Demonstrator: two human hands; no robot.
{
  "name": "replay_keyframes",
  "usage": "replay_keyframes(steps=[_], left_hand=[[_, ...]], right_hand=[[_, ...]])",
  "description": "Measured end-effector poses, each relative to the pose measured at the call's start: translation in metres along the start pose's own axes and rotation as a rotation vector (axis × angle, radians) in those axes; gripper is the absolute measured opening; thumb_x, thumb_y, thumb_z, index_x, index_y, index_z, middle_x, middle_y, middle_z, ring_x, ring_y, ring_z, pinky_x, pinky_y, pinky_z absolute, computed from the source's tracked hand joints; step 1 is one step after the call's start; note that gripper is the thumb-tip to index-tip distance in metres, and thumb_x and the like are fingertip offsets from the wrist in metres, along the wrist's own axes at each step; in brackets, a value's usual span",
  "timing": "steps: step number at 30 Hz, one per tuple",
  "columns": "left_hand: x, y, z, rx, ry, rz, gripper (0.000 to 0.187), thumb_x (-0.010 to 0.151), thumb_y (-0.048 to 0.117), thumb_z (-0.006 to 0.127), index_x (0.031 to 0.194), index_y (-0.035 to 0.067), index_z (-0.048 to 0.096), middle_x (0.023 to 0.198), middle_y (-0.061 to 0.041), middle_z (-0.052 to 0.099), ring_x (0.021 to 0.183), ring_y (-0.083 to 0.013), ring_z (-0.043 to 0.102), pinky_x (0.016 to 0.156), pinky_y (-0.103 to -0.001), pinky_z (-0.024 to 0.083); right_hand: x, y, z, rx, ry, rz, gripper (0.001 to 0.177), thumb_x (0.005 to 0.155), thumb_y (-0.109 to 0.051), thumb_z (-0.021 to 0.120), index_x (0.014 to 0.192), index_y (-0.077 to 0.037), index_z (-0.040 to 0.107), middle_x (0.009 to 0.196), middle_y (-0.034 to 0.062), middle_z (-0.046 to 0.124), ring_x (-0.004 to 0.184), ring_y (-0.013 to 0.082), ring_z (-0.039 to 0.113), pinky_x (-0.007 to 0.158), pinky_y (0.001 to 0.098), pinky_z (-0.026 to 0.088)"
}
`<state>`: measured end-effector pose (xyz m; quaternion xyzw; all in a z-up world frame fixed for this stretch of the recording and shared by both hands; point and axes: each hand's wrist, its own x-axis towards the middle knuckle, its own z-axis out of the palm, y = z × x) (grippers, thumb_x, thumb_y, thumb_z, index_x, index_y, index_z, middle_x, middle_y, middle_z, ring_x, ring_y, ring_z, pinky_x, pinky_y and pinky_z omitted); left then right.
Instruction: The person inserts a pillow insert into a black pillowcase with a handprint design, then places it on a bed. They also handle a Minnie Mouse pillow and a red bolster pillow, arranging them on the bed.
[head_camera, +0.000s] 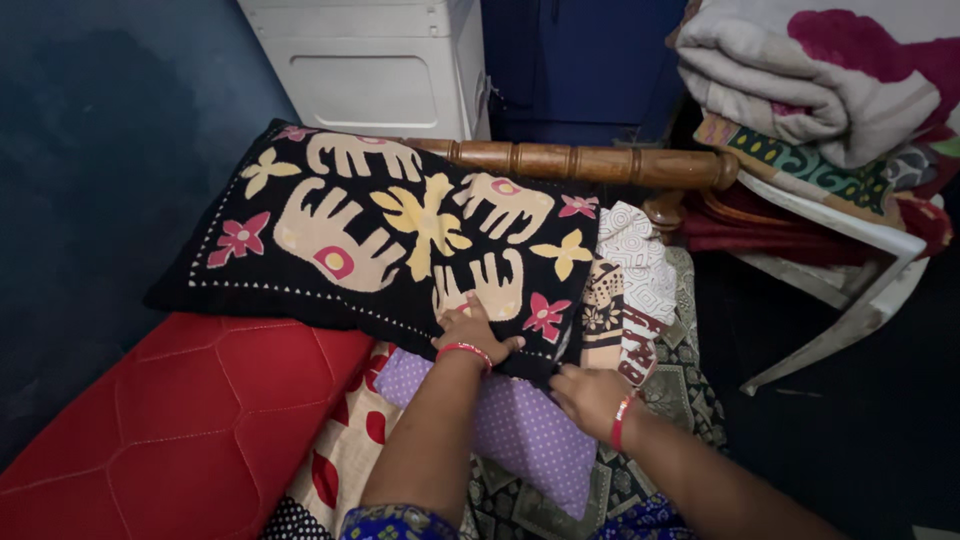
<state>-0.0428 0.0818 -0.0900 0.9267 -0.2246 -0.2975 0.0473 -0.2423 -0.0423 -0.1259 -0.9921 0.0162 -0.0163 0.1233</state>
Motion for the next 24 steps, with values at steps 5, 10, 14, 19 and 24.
replay_keyframes(steps=[5, 10, 14, 19, 24], left_hand=[[-0.003, -0.001, 0.004, 0.022, 0.022, 0.007, 0.135, 0.075, 0.078, 0.071, 0.165, 0.014, -0.008, 0.164, -0.037, 0.007, 0.156, -0.0496, 0.008, 0.117, -0.069, 0.026], [-0.009, 0.004, 0.004, 0.061, 0.042, -0.005, 0.135, 0.077, 0.080, 0.070, 0.164, 0.013, -0.009, 0.164, -0.037, 0.007, 0.155, -0.0497, 0.009, 0.116, -0.069, 0.026], [-0.027, 0.008, -0.001, 0.080, 0.070, -0.014, 0.131, 0.079, 0.078, 0.068, 0.166, 0.012, -0.003, 0.164, -0.035, 0.013, 0.155, -0.0473, 0.011, 0.118, -0.067, 0.021], [-0.021, 0.027, -0.014, 0.088, 0.611, 0.277, 0.102, 0.088, 0.068, 0.061, 0.160, 0.010, 0.018, 0.168, -0.022, 0.017, 0.157, -0.0398, 0.010, 0.119, -0.068, 0.009], [0.010, 0.037, -0.012, 0.080, 0.612, 0.365, 0.097, 0.090, 0.072, 0.047, 0.161, 0.015, 0.014, 0.170, -0.018, 0.005, 0.157, -0.0358, 0.000, 0.118, -0.069, 0.000]], right_hand=[[-0.001, 0.022, -0.030, -0.239, -0.269, 0.277, 0.017, 0.090, -0.018, 0.061, 0.107, -0.017, 0.064, 0.116, 0.0054, 0.061, 0.106, 0.0293, 0.066, 0.088, 0.0429, 0.055], [0.021, 0.055, -0.057, -0.493, -0.151, 0.337, 0.039, 0.082, -0.015, 0.061, 0.121, -0.018, 0.063, 0.150, 0.0076, 0.048, 0.125, 0.0335, 0.055, 0.090, 0.0490, 0.050], [0.039, 0.071, -0.071, -0.561, -0.197, 0.395, 0.033, 0.089, -0.017, 0.058, 0.122, -0.018, 0.063, 0.132, 0.0034, 0.056, 0.123, 0.0291, 0.056, 0.094, 0.0458, 0.050], [0.028, 0.078, -0.075, -0.468, -0.251, 0.280, 0.023, 0.090, -0.015, 0.059, 0.110, -0.018, 0.068, 0.117, 0.0040, 0.060, 0.117, 0.0253, 0.059, 0.099, 0.0397, 0.050], [0.006, 0.084, -0.075, -0.438, -0.338, 0.117, 0.017, 0.086, -0.019, 0.062, 0.101, -0.016, 0.070, 0.118, 0.0025, 0.059, 0.117, 0.0260, 0.058, 0.100, 0.0398, 0.048]])
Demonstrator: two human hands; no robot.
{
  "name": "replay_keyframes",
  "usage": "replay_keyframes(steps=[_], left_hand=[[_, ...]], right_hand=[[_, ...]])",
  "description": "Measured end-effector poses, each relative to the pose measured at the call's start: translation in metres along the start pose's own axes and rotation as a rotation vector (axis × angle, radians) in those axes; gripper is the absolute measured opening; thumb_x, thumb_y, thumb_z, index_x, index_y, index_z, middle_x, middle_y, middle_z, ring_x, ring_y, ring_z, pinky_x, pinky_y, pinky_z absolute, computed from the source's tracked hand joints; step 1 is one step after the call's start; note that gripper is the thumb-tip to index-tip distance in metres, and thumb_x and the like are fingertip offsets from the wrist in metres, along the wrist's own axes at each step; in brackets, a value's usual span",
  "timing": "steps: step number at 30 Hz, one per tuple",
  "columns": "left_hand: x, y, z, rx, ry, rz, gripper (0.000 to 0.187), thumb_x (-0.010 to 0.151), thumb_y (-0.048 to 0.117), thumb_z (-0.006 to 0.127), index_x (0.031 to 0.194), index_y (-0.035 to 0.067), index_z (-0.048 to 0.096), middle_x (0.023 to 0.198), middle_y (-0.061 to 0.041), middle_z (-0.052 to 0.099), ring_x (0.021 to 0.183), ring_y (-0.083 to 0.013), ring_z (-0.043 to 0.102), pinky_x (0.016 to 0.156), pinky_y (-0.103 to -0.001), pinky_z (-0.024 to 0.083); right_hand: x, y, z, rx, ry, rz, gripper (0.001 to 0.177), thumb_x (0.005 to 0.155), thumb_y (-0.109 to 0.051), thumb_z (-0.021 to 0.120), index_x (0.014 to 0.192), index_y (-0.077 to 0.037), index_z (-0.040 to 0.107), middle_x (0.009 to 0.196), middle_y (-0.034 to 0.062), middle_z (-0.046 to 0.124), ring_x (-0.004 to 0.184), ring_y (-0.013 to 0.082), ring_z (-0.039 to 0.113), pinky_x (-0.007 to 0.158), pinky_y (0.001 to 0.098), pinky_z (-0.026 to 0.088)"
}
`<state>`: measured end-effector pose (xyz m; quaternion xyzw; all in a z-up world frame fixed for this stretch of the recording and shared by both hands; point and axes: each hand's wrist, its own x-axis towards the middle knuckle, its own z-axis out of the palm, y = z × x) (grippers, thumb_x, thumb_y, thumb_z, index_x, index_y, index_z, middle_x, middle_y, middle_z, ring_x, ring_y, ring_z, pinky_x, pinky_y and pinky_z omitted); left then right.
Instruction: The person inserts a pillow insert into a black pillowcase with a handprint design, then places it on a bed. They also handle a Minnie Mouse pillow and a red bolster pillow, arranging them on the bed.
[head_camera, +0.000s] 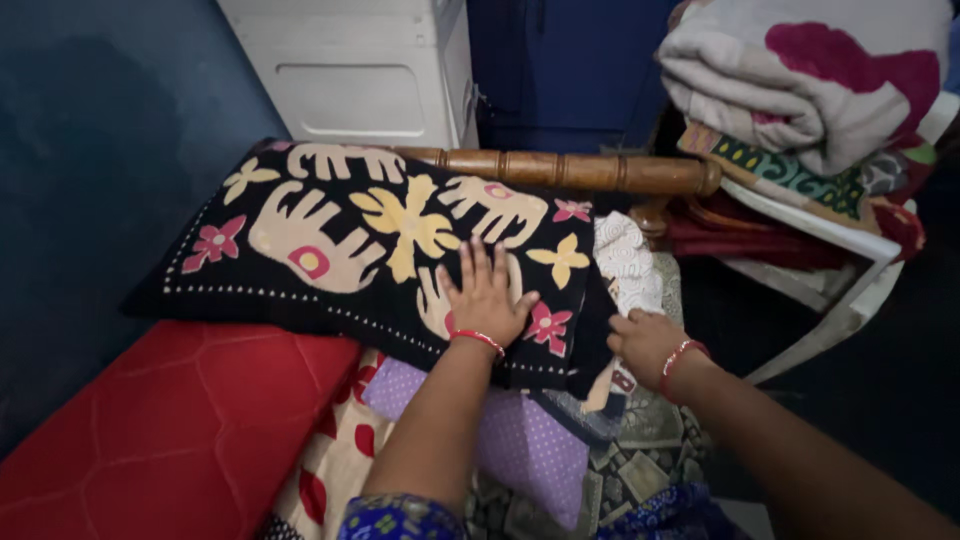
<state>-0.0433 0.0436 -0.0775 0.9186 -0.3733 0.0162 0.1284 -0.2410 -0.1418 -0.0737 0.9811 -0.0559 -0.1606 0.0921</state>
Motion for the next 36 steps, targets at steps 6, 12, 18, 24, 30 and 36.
replay_keyframes(steps=[6, 12, 18, 24, 30, 36], left_hand=[[0.018, -0.007, 0.027, 0.026, -0.323, -0.083, 0.100, 0.093, 0.075, 0.036, 0.164, 0.016, -0.002, 0.171, -0.015, -0.010, 0.158, -0.0305, -0.011, 0.117, -0.070, -0.006], [0.025, -0.026, 0.030, -0.049, -0.418, -0.073, 0.113, 0.083, 0.081, 0.045, 0.165, 0.020, -0.004, 0.172, -0.012, -0.008, 0.159, -0.0273, -0.008, 0.119, -0.067, -0.005], [0.028, -0.035, 0.034, -0.140, -0.417, -0.048, 0.118, 0.079, 0.085, 0.049, 0.164, 0.021, -0.002, 0.172, -0.012, -0.005, 0.159, -0.0276, -0.005, 0.121, -0.065, -0.004], [0.020, -0.035, 0.037, -0.106, -0.360, -0.001, 0.121, 0.078, 0.083, 0.054, 0.164, 0.018, 0.000, 0.172, -0.017, -0.001, 0.159, -0.0297, -0.001, 0.119, -0.067, -0.003], [-0.024, -0.006, 0.028, -0.166, -0.060, 0.207, 0.101, 0.083, 0.072, 0.060, 0.157, 0.010, 0.031, 0.163, -0.020, 0.029, 0.158, -0.0382, 0.016, 0.121, -0.069, 0.009], [-0.071, 0.041, 0.053, 0.085, 0.170, 0.761, 0.046, 0.080, 0.030, 0.065, 0.123, 0.014, 0.063, 0.148, -0.020, 0.052, 0.139, -0.0379, 0.047, 0.112, -0.067, 0.031]], right_hand=[[0.026, 0.020, 0.017, 0.188, -0.115, -0.054, 0.026, 0.094, -0.032, 0.059, 0.105, -0.010, 0.068, 0.128, 0.0054, 0.064, 0.117, 0.0308, 0.062, 0.101, 0.0419, 0.050], [0.064, 0.020, 0.022, 0.613, -0.018, 0.467, 0.047, 0.102, -0.050, 0.057, 0.109, -0.005, 0.068, 0.120, 0.0197, 0.071, 0.113, 0.0357, 0.067, 0.101, 0.0450, 0.051], [0.118, 0.025, 0.037, 0.634, 0.494, 0.576, 0.036, 0.079, -0.026, 0.079, 0.109, -0.008, 0.070, 0.141, 0.0287, 0.044, 0.102, 0.0442, 0.064, 0.093, 0.0443, 0.052], [0.136, 0.045, 0.041, 0.541, 0.314, 0.573, 0.035, 0.092, -0.005, 0.056, 0.119, -0.019, 0.073, 0.128, 0.0208, 0.057, 0.114, 0.0408, 0.066, 0.099, 0.0447, 0.052], [0.135, 0.071, 0.037, 0.332, 0.265, 0.612, 0.041, 0.098, -0.010, 0.045, 0.132, -0.018, 0.066, 0.139, 0.0244, 0.054, 0.121, 0.0413, 0.062, 0.100, 0.0489, 0.050], [0.129, 0.075, 0.019, 0.336, 0.132, 0.605, 0.047, 0.100, -0.013, 0.041, 0.143, -0.023, 0.057, 0.141, 0.0211, 0.056, 0.119, 0.0429, 0.061, 0.099, 0.0524, 0.047]])
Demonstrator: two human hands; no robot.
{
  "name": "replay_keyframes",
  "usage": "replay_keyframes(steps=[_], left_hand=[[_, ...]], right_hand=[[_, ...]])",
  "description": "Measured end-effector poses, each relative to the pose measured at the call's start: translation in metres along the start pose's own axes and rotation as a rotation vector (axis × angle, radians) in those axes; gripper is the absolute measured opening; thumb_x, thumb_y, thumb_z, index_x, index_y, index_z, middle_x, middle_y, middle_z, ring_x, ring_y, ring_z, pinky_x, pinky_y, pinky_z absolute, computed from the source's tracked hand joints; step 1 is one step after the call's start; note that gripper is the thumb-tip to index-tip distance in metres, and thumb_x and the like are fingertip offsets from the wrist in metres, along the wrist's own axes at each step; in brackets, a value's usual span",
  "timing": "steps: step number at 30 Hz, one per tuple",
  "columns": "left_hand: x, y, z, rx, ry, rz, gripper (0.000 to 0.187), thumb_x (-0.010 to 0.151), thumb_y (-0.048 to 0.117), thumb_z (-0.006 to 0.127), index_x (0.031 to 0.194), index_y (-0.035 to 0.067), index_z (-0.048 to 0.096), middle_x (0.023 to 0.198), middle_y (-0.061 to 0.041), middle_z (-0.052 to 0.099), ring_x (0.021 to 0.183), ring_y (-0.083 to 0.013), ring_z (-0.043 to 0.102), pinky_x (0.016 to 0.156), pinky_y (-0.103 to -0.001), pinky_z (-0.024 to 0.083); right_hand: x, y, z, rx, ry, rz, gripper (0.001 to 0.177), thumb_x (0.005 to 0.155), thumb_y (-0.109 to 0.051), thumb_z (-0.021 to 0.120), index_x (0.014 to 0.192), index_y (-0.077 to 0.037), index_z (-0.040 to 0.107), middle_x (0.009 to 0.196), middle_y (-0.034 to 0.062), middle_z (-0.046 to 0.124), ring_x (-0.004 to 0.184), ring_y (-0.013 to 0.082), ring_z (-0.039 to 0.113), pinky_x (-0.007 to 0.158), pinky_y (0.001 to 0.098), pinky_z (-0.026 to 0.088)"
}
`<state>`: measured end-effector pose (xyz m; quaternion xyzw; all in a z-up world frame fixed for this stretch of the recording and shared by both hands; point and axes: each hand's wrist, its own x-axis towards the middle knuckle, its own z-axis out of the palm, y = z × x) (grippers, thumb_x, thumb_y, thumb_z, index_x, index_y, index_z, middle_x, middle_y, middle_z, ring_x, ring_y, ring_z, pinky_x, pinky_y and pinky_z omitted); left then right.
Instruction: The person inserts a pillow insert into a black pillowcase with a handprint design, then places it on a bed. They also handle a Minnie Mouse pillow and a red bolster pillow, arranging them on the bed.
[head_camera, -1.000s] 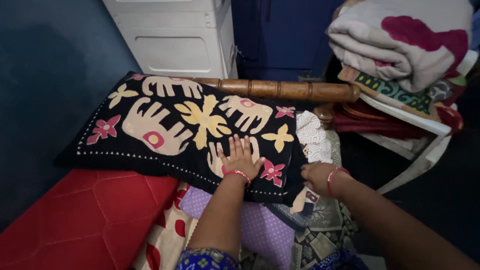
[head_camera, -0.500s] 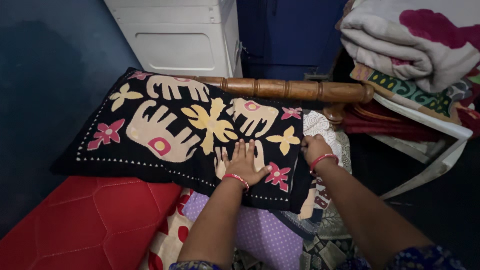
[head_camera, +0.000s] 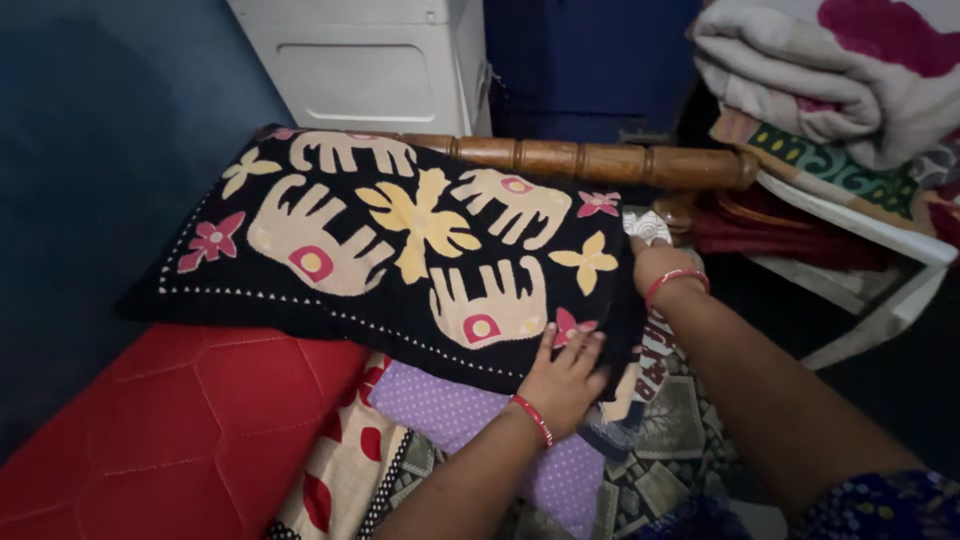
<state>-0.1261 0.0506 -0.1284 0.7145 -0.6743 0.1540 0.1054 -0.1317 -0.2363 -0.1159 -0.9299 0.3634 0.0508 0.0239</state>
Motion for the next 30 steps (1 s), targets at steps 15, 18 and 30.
replay_keyframes(steps=[15, 18, 30], left_hand=[[-0.050, 0.017, -0.089, -0.825, 0.214, -0.283, 0.010, 0.094, 0.008, 0.066, 0.101, 0.005, 0.060, 0.093, -0.016, 0.069, 0.088, -0.0399, 0.068, 0.074, -0.049, 0.052], [-0.058, 0.015, -0.084, -0.854, 0.209, -0.311, 0.011, 0.093, 0.006, 0.066, 0.102, 0.004, 0.060, 0.096, -0.016, 0.069, 0.092, -0.0396, 0.067, 0.076, -0.049, 0.053], [-0.059, 0.014, -0.063, -0.833, 0.099, -0.182, 0.009, 0.089, 0.010, 0.068, 0.095, 0.006, 0.062, 0.096, -0.013, 0.069, 0.096, -0.0350, 0.067, 0.084, -0.046, 0.053]], right_hand=[[0.019, 0.024, 0.053, 1.895, -0.654, 0.427, 0.036, 0.082, 0.000, 0.047, 0.113, 0.002, 0.065, 0.110, 0.0183, 0.076, 0.092, 0.0328, 0.076, 0.078, 0.0463, 0.063], [0.018, 0.029, 0.042, 2.030, -0.512, 0.506, 0.033, 0.091, -0.006, 0.045, 0.118, 0.001, 0.064, 0.112, 0.0171, 0.075, 0.094, 0.0298, 0.076, 0.080, 0.0458, 0.062], [0.059, 0.092, 0.106, 0.716, -0.334, 0.186, 0.035, 0.090, -0.020, 0.080, 0.111, 0.008, 0.076, 0.108, 0.0211, 0.077, 0.103, 0.0326, 0.072, 0.095, 0.0408, 0.053]])
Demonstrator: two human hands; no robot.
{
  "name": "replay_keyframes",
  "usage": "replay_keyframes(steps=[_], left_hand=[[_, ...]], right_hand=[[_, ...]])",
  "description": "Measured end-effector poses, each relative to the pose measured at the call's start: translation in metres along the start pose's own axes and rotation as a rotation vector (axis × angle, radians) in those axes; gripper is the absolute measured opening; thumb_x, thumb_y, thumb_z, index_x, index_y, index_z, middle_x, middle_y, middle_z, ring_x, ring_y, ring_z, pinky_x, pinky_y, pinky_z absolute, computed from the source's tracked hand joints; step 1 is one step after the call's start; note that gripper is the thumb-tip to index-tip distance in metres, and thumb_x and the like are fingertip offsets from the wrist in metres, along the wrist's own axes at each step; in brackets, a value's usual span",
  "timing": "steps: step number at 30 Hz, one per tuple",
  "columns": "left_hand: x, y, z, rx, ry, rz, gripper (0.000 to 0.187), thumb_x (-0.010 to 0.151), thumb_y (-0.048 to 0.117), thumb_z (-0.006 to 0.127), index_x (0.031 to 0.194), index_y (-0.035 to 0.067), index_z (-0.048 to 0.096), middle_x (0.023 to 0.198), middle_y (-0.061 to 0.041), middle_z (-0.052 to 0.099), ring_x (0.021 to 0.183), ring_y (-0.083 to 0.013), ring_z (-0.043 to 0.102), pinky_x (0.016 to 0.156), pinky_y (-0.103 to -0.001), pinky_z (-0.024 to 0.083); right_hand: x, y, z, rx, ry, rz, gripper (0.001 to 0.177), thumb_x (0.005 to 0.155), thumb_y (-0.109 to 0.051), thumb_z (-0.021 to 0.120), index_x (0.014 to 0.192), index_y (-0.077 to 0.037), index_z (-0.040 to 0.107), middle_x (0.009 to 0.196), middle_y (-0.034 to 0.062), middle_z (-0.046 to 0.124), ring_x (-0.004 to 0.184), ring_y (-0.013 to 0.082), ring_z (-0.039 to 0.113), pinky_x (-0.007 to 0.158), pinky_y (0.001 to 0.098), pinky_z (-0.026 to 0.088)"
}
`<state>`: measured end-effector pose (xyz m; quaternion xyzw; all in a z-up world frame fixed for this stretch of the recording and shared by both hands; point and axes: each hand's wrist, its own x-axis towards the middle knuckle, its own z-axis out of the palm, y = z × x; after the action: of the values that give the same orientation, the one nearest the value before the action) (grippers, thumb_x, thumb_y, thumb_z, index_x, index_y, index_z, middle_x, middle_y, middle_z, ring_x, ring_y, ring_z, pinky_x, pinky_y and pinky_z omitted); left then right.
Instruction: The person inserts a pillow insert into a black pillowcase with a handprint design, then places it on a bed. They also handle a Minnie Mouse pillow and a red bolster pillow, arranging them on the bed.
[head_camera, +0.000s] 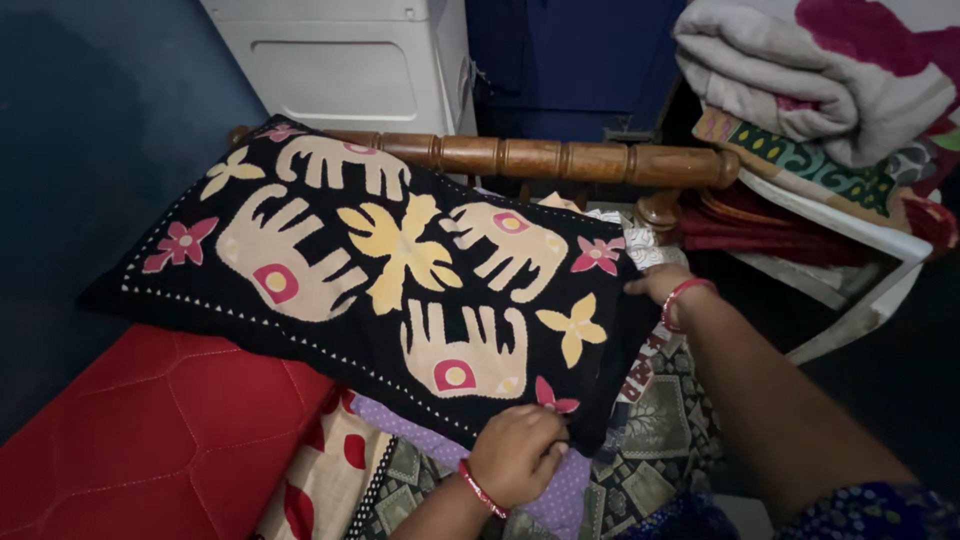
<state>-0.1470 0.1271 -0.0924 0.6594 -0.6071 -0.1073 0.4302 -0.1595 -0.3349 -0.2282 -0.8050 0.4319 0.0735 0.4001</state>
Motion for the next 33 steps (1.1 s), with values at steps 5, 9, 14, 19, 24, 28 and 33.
replay_keyframes(steps=[5, 9, 14, 19, 24, 28, 33], left_hand=[[-0.005, 0.005, 0.000, -0.081, -0.009, 0.073, 0.009, 0.090, 0.010, 0.069, 0.095, 0.007, 0.063, 0.112, -0.012, 0.072, 0.118, -0.0313, 0.066, 0.100, -0.045, 0.048], [-0.006, 0.007, -0.004, -0.035, -0.011, 0.165, 0.010, 0.090, 0.008, 0.069, 0.097, 0.007, 0.063, 0.119, -0.010, 0.072, 0.126, -0.0280, 0.064, 0.107, -0.043, 0.046], [-0.007, 0.007, -0.004, -0.046, -0.028, 0.200, 0.012, 0.088, 0.005, 0.070, 0.099, 0.007, 0.065, 0.120, -0.009, 0.071, 0.129, -0.0270, 0.063, 0.112, -0.044, 0.045], [-0.008, 0.007, -0.005, -0.043, -0.032, 0.231, 0.016, 0.084, 0.005, 0.071, 0.099, 0.007, 0.065, 0.121, -0.009, 0.071, 0.129, -0.0264, 0.063, 0.113, -0.043, 0.045], [-0.011, 0.004, -0.001, -0.027, 0.002, 0.229, 0.015, 0.086, 0.006, 0.071, 0.100, 0.007, 0.066, 0.121, -0.009, 0.071, 0.130, -0.0257, 0.063, 0.114, -0.043, 0.045], [-0.012, -0.006, 0.013, 0.062, 0.030, 0.179, 0.015, 0.088, 0.006, 0.068, 0.103, 0.006, 0.065, 0.123, -0.010, 0.070, 0.132, -0.0266, 0.061, 0.117, -0.045, 0.042], [-0.006, -0.010, 0.052, 0.233, 0.105, -0.024, 0.017, 0.086, 0.014, 0.069, 0.101, 0.007, 0.064, 0.131, -0.013, 0.069, 0.131, -0.0313, 0.056, 0.118, -0.060, 0.028]], right_hand=[[0.012, -0.016, 0.022, 0.125, 0.372, -0.018, 0.038, 0.100, -0.031, 0.070, 0.122, 0.000, 0.071, 0.120, 0.0197, 0.071, 0.108, 0.0305, 0.063, 0.096, 0.0430, 0.046], [-0.032, -0.077, 0.018, 0.838, 0.413, 0.340, 0.046, 0.095, -0.033, 0.069, 0.128, -0.001, 0.064, 0.122, 0.0162, 0.069, 0.101, 0.0272, 0.069, 0.085, 0.0461, 0.056], [-0.048, -0.100, -0.009, 0.152, 0.482, 0.072, 0.038, 0.095, -0.025, 0.068, 0.126, -0.003, 0.065, 0.117, 0.0267, 0.071, 0.107, 0.0410, 0.068, 0.088, 0.0511, 0.055], [-0.050, -0.103, -0.021, -0.471, 0.451, -0.005, 0.029, 0.099, -0.022, 0.061, 0.121, -0.006, 0.069, 0.120, 0.0285, 0.067, 0.111, 0.0465, 0.065, 0.094, 0.0529, 0.052], [-0.051, -0.114, -0.024, -0.101, 0.696, -0.045, 0.029, 0.099, -0.020, 0.060, 0.124, -0.007, 0.067, 0.117, 0.0266, 0.068, 0.111, 0.0452, 0.064, 0.094, 0.0511, 0.050], [-0.048, -0.127, -0.029, -0.019, 0.870, -0.337, 0.024, 0.101, -0.022, 0.064, 0.116, -0.005, 0.068, 0.113, 0.0242, 0.071, 0.107, 0.0433, 0.067, 0.093, 0.0501, 0.051], [-0.056, -0.132, -0.057, -0.293, 0.859, -0.433, 0.031, 0.104, -0.032, 0.069, 0.109, -0.001, 0.065, 0.107, 0.0254, 0.070, 0.099, 0.0464, 0.066, 0.089, 0.0545, 0.050]])
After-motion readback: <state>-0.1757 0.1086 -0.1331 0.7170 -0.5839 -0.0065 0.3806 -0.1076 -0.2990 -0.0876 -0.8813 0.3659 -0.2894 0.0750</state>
